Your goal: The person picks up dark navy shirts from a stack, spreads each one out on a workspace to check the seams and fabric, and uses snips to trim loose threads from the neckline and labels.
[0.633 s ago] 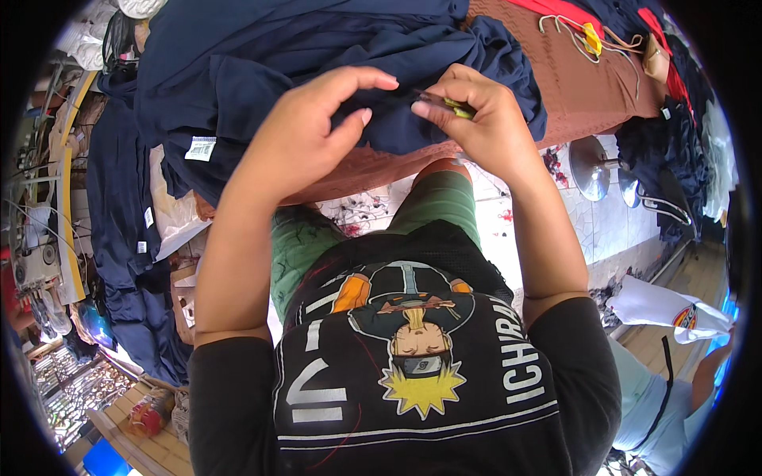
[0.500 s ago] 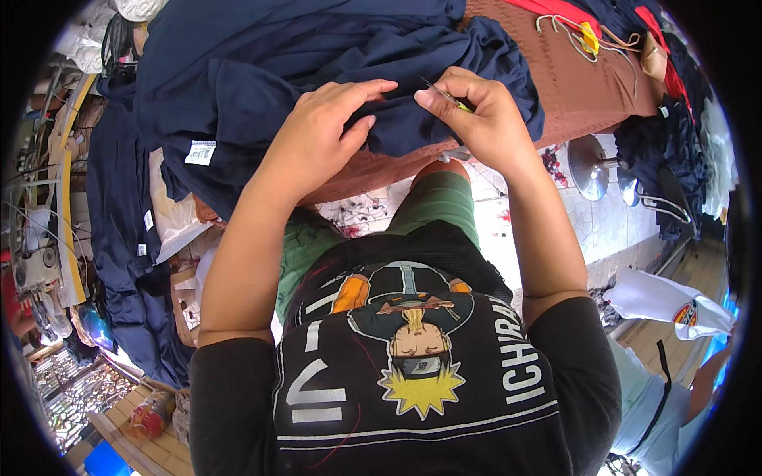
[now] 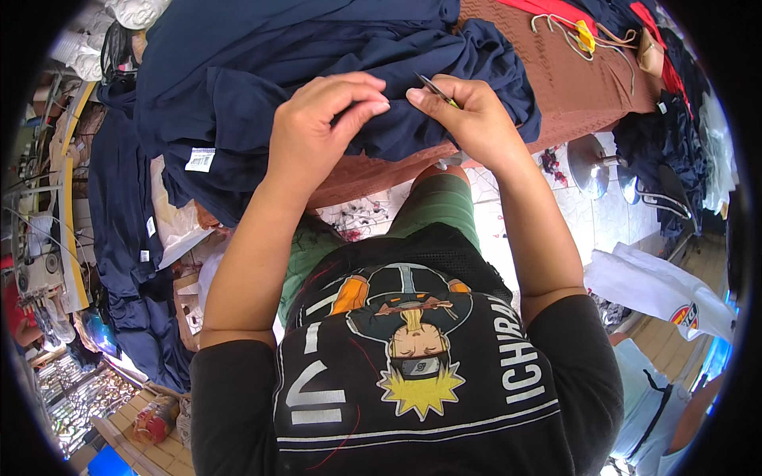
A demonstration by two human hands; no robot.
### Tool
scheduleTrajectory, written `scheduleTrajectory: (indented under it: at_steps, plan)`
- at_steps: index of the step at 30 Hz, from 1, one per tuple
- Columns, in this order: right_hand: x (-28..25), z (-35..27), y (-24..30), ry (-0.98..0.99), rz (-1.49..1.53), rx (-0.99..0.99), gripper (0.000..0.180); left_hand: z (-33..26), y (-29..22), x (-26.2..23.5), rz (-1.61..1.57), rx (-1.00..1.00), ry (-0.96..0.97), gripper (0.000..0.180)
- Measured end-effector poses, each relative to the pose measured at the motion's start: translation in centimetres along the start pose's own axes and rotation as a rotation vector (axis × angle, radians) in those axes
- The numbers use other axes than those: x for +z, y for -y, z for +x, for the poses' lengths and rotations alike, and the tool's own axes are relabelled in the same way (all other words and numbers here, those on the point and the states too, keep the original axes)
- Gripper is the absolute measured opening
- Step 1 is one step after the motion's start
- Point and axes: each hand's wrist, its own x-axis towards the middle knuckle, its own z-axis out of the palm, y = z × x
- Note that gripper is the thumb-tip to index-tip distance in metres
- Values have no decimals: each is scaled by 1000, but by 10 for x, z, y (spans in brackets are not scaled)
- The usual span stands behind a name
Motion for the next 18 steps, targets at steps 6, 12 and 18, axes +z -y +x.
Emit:
scheduleTrajectory:
  at_steps: [6,12,18]
  plan:
    - [4,-9,9,-200,-292,-220,25,7,-7,3,-500,-441,-18,15]
    - [6,-14,17,-253,-482,-571,22,7,-8,2,-525,-482,-21,17]
    - [9,-13,17,-256,-556,-606,18,11,-13,-2,-546,-531,16,17]
